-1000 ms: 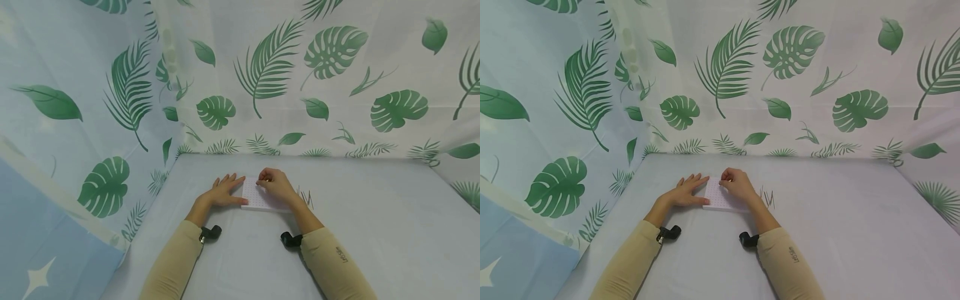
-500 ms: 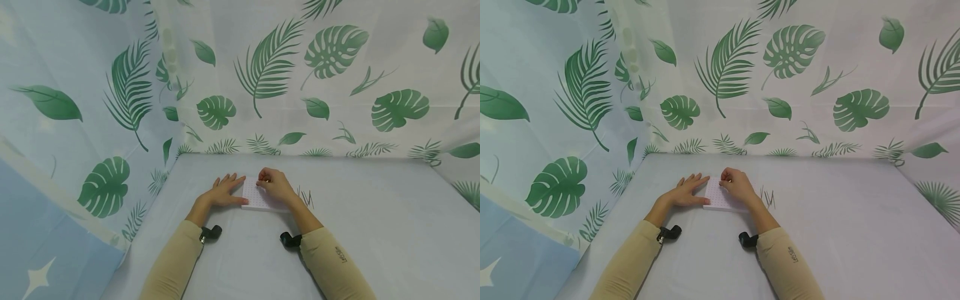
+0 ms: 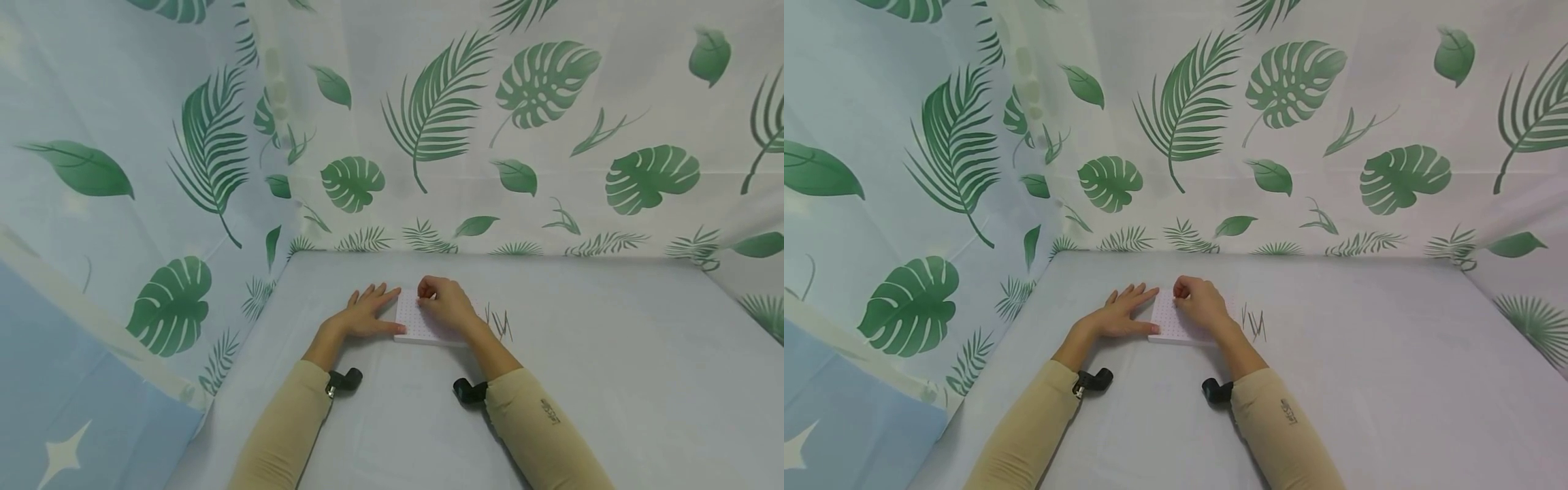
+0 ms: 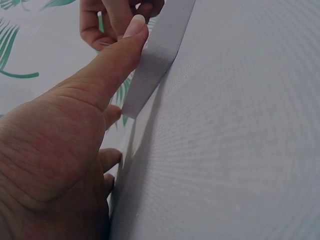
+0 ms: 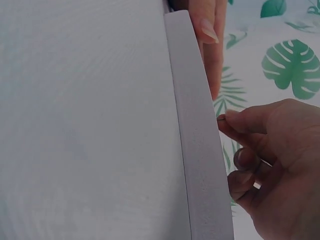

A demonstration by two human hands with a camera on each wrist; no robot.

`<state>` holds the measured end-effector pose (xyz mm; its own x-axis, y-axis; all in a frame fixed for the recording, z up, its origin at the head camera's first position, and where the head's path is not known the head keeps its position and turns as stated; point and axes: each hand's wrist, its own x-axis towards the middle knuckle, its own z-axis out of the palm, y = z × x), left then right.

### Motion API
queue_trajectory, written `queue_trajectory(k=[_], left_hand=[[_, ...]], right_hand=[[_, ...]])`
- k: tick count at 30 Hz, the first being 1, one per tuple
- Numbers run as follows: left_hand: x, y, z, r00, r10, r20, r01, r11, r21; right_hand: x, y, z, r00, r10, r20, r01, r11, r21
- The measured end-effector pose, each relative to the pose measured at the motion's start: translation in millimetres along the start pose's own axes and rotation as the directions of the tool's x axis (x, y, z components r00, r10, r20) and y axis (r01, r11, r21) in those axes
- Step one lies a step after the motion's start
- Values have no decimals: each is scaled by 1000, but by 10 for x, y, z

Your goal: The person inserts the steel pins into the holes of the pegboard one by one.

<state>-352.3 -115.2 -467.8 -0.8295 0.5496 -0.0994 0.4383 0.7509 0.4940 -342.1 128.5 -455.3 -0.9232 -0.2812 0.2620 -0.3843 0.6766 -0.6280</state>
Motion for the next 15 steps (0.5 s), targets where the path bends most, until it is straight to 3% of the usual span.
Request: queue_trajectory(k=[8,15], left_hand=[[-3,6,-14,1000,1,4,-1,1000,7],[3,10,-1,1000,-1,3,1,1000,9]], right_hand=[[22,-51,-34,1000,6,18,-4,997,-75],[-25,42,-6,1000,11,-19,-11,1000,7]])
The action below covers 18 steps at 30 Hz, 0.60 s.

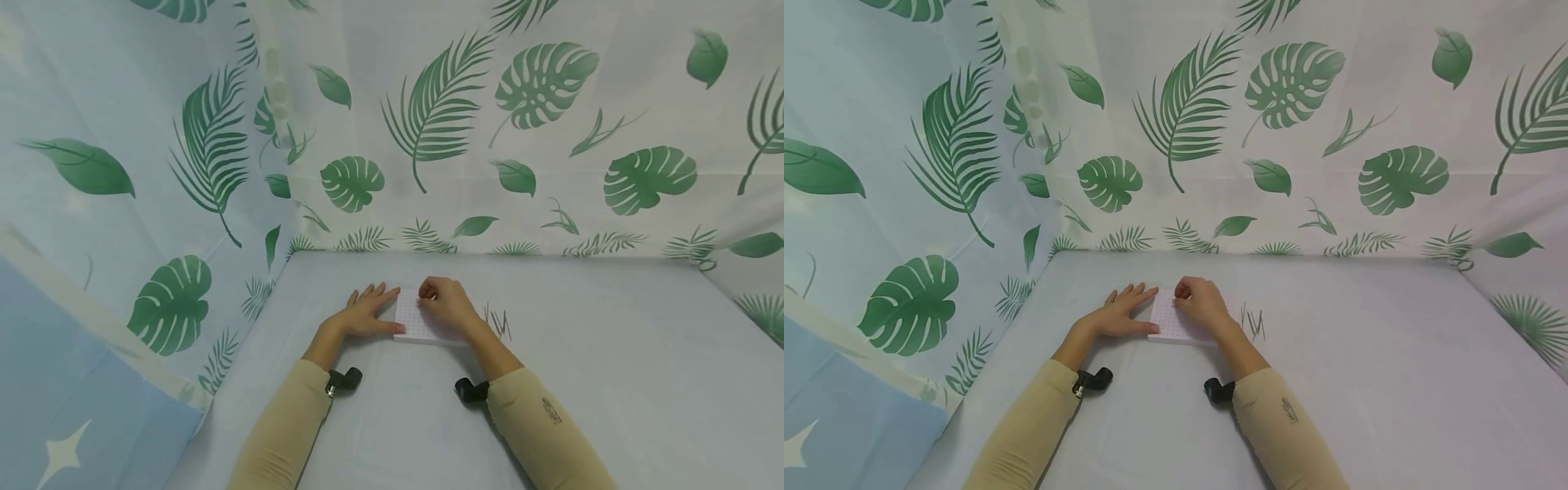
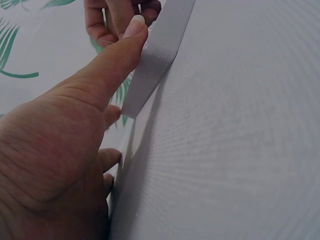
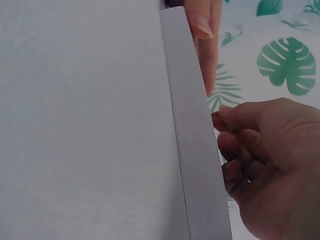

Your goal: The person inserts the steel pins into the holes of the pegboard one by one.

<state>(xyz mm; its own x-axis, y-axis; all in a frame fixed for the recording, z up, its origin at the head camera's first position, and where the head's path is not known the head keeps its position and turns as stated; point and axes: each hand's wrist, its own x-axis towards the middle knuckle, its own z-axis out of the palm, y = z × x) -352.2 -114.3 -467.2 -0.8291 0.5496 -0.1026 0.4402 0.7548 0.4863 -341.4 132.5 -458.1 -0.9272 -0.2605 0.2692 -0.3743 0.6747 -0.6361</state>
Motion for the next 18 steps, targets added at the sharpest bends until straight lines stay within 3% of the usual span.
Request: queue_trajectory(k=[5,8,18], left_hand=[[23,-15,29,1000,8,-5,-8,1000,5],[21,-16,27,1000,3,-8,-3,1000,0],[14,7,18,1000,-14,1,14,1000,-4]], right_hand=[[-104,83,-37,1000,27,6,-27,996,81],[-139,83,-115,1000,5,-2,-5,993,118],[-196,142,-515,994,27,-102,-8,984,176]])
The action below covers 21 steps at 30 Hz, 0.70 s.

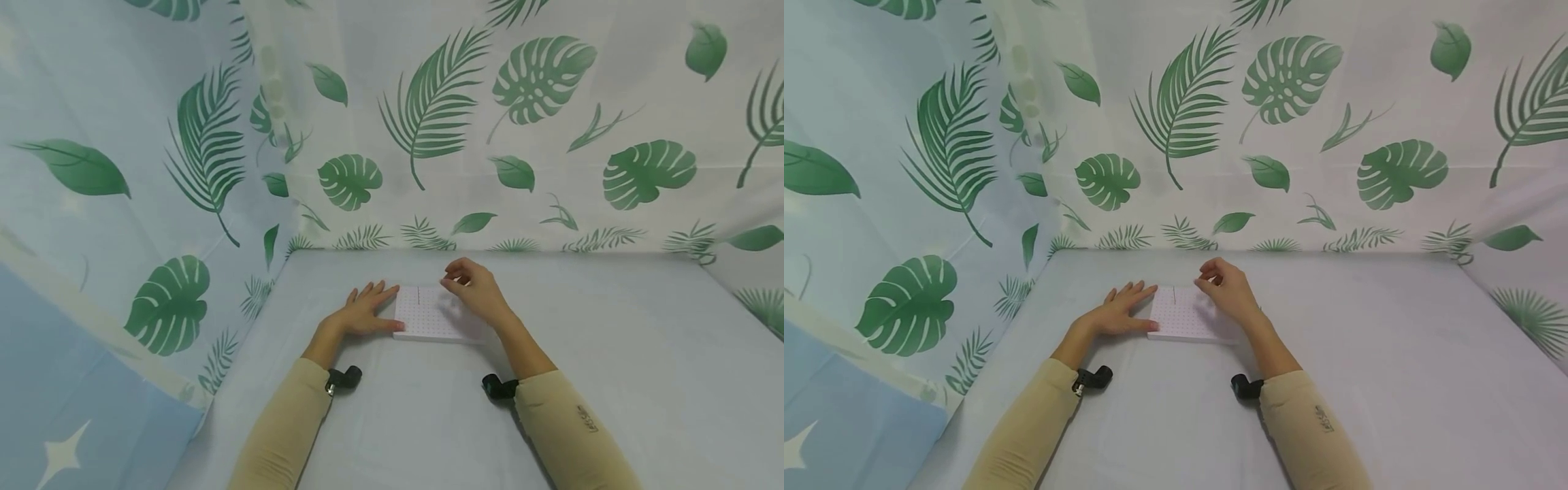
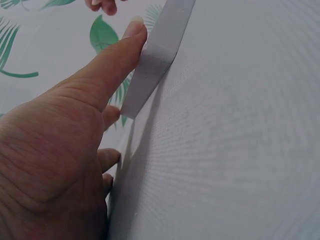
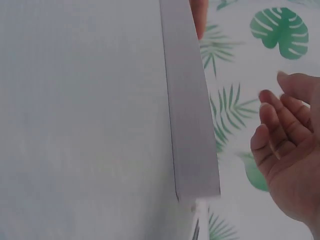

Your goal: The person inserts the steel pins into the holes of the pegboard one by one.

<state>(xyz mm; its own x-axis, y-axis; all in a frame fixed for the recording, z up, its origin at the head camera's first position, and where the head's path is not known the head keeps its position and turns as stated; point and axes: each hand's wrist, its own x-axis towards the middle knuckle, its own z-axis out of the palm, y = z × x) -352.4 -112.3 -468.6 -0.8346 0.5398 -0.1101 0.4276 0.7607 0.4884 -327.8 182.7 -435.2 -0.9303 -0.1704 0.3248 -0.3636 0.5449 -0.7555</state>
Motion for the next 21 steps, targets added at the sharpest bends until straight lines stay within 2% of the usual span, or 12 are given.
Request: queue_trajectory(k=[9,21], left_hand=[[-10,18,2,1000,2,-3,-2,1000,2],[-22,37,-34,1000,-1,9,1,1000,3]], right_hand=[[-57,148,-337,997,64,-44,-64,998,-16],[-114,309,-637,993,121,11,-121,992,-37]])
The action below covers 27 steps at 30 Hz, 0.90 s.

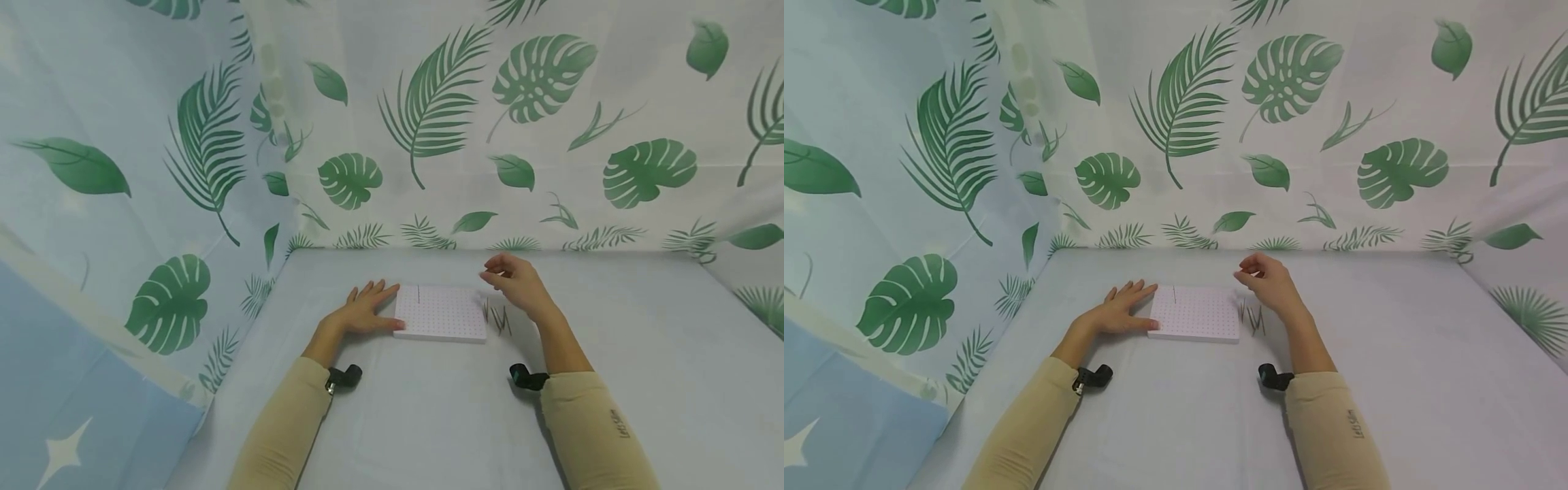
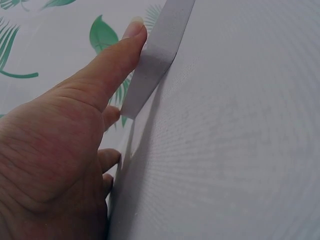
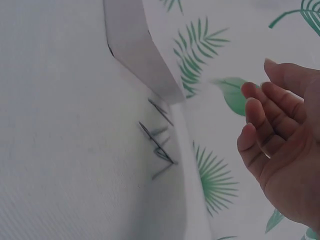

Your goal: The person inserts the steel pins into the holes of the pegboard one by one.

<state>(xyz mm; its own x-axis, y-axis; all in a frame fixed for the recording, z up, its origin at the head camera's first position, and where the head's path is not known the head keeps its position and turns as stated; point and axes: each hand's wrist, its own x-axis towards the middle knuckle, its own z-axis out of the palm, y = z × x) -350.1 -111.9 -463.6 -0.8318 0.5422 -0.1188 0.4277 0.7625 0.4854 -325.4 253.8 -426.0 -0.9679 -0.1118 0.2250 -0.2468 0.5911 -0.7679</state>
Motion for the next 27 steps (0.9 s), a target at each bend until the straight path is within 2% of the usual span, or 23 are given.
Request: queue_trajectory(k=[5,10,17,27], left_hand=[[-4,-7,-6,1000,-4,5,4,1000,-9],[0,-17,5,1000,8,-9,-8,1000,-14],[7,-19,20,1000,8,-10,-8,1000,-17],[14,-27,20,1000,4,-10,-4,1000,-13]], right_hand=[[-27,51,-76,999,23,33,-23,1000,-3],[-48,109,-131,993,87,77,-84,996,-44],[-71,143,-193,971,181,155,-166,981,-103],[-117,189,-289,942,235,240,-195,964,-180]])
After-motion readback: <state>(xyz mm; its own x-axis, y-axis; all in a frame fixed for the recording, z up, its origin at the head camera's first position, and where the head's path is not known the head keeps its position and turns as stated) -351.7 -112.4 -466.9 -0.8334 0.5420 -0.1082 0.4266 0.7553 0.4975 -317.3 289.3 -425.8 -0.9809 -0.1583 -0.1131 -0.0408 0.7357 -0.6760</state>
